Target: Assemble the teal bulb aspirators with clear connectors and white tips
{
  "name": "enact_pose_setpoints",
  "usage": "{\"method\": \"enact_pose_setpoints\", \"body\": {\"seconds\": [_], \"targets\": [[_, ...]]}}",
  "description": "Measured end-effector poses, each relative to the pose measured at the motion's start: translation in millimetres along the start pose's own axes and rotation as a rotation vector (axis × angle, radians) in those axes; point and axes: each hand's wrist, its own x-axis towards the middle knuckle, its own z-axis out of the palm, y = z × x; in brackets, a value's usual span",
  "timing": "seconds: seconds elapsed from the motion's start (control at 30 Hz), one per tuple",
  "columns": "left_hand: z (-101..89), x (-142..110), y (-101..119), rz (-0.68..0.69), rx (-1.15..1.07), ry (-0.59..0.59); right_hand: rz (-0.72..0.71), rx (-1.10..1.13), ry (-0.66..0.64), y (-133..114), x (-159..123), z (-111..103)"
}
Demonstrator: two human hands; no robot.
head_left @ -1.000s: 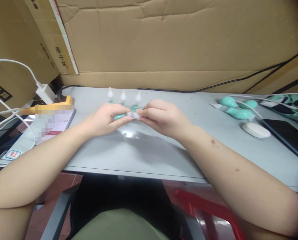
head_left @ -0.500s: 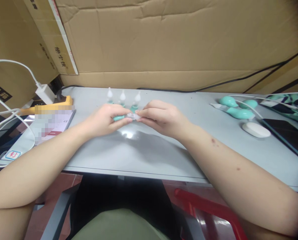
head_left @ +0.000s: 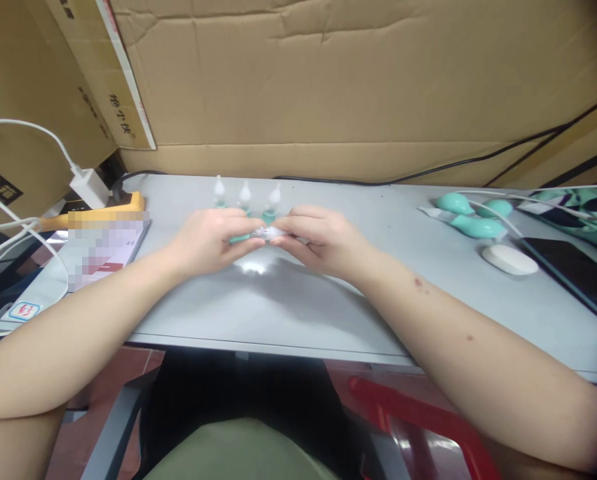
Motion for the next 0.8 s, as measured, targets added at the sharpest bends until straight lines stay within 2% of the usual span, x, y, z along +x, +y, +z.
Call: {"method": "enact_pose_setpoints", "body": {"seconds": [0.13,0.33,0.63,0.8], "targets": [[3.0,0.0,1.3,0.080,0.211,0.092,0.055,0.070,-0.009,-4.7,1.7,4.0],[9.1,0.8,6.9,0.159,0.371,0.230,0.151,0.239,0.015,-11.9,5.7,2.8],[8.3,0.0,7.7,0.162,0.471,0.143,0.225,0.313,-0.087,-11.7,4.5,1.4],[9.4,0.0,7.2,0.205,0.466,0.195,0.253,0.356,-0.072,-11.9,3.8,3.9]]}}
